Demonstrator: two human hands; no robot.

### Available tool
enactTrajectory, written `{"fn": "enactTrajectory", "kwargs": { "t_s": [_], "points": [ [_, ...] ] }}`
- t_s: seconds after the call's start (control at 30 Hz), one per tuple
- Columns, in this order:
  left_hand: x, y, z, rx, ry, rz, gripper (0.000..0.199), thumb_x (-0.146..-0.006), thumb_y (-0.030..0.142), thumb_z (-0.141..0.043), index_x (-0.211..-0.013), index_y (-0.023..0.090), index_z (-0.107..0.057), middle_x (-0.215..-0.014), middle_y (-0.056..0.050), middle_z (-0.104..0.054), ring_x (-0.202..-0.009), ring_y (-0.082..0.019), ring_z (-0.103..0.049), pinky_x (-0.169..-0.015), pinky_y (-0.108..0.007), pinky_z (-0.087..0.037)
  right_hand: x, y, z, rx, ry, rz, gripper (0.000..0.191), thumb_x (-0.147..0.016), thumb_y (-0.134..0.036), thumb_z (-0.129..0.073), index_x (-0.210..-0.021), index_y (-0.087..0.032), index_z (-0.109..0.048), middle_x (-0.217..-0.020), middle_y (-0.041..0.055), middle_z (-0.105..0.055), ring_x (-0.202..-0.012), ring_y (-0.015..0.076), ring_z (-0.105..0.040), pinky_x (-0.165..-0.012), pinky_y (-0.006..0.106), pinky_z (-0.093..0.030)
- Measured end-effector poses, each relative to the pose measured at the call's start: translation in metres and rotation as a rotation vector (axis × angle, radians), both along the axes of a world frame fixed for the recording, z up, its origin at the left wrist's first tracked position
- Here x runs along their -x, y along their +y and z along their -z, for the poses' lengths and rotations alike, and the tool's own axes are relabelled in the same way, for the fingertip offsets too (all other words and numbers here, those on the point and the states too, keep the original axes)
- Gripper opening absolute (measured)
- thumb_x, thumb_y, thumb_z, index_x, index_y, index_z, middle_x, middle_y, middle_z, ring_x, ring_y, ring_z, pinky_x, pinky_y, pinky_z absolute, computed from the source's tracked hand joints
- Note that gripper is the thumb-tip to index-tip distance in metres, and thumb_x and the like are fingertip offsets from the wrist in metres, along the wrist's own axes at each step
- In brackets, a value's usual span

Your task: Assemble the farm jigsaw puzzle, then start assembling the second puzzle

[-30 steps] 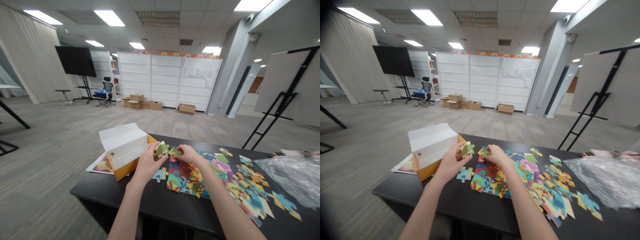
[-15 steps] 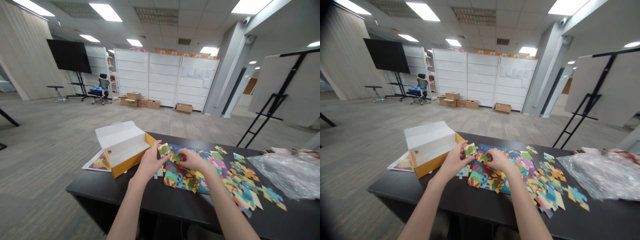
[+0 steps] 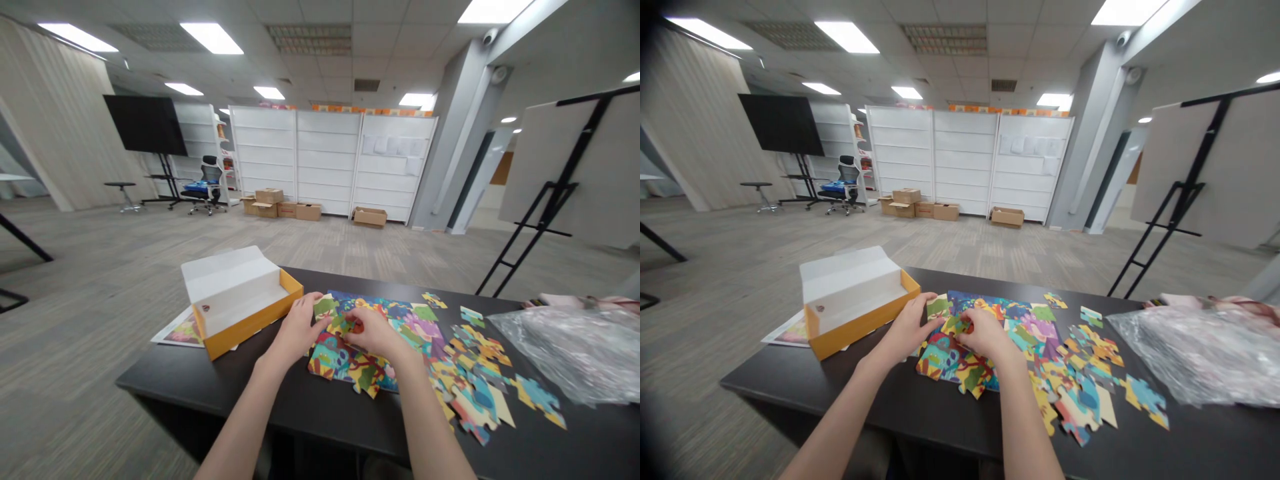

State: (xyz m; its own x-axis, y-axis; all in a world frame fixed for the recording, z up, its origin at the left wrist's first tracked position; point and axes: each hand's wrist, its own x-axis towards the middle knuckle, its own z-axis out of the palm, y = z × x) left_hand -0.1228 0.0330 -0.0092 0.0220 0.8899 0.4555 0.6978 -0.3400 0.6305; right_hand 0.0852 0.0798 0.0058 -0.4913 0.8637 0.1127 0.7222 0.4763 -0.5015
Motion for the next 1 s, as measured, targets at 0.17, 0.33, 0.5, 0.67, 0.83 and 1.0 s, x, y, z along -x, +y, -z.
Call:
{"fn": "enactTrajectory", "kwargs": {
  "t_s": [0.17,0.33,0.5,0.67,0.83,1.0],
  "points": [
    [-0.012,0.027,-0.001,-0.026,0.07,0.028,0.033,-0.086,0.026,-0.067,-0.118,0.019,-0.059,-0.121,-0.01,-0.066,-0.119,-0.028,-0.058,-0.105,-0.045,-0.045,0.0,0.0,0.004,-0.007,-0.009,-0.003,0.021,-0.074,-0.028,-0.074,-0.093,-0.019,-0.072,-0.09,0.0046,-0.071,-0.084,0.0205,-0.065,-0.072,0.028,-0.045],
    [-0.015,0.073,0.0,0.046,0.194,0.078,0.033,-0.081,0.025,-0.071,-0.113,0.019,-0.065,-0.117,-0.01,-0.07,-0.116,-0.03,-0.061,-0.104,-0.047,-0.046,-0.012,-0.007,-0.007,-0.09,0.096,0.037,0.013,-0.081,-0.021,-0.068,-0.094,-0.019,-0.071,-0.093,0.0058,-0.072,-0.09,0.0206,-0.065,-0.08,0.029,-0.047],
    [-0.011,0.093,0.014,0.06,0.192,0.122,0.03,-0.08,0.024,-0.072,-0.109,0.019,-0.069,-0.117,-0.01,-0.072,-0.115,-0.028,-0.064,-0.104,-0.043,-0.047,-0.048,-0.025,-0.036,-0.22,0.309,0.216,0.017,-0.089,-0.03,-0.057,-0.092,-0.021,-0.071,-0.094,0.007,-0.074,-0.087,0.0216,-0.067,-0.08,0.031,-0.049],
    [-0.005,0.096,0.027,0.084,0.212,0.127,0.027,-0.084,0.029,-0.07,-0.109,0.021,-0.073,-0.124,-0.011,-0.071,-0.121,-0.029,-0.063,-0.108,-0.044,-0.046,-0.082,-0.032,-0.055,-0.251,0.388,0.426,0.026,-0.086,-0.041,-0.055,-0.083,-0.022,-0.072,-0.079,0.0062,-0.074,-0.072,0.0218,-0.066,-0.071,0.032,-0.049],
    [-0.003,0.1,0.027,0.103,0.237,0.134,0.028,-0.087,0.028,-0.065,-0.112,0.024,-0.075,-0.129,-0.012,-0.069,-0.125,-0.03,-0.062,-0.109,-0.046,-0.045,-0.098,-0.03,-0.049,-0.243,0.326,0.513,0.027,-0.083,-0.042,-0.055,-0.079,-0.023,-0.072,-0.075,0.0061,-0.073,-0.069,0.0222,-0.067,-0.067,0.032,-0.048],
    [-0.004,0.106,0.028,0.115,0.253,0.127,0.033,-0.089,0.021,-0.054,-0.114,0.023,-0.075,-0.126,-0.01,-0.071,-0.127,-0.028,-0.061,-0.111,-0.045,-0.045,-0.105,-0.034,-0.043,-0.228,0.286,0.487,0.027,-0.084,-0.042,-0.054,-0.079,-0.023,-0.072,-0.078,0.0058,-0.075,-0.072,0.0221,-0.069,-0.067,0.031,-0.048]
  ]
}}
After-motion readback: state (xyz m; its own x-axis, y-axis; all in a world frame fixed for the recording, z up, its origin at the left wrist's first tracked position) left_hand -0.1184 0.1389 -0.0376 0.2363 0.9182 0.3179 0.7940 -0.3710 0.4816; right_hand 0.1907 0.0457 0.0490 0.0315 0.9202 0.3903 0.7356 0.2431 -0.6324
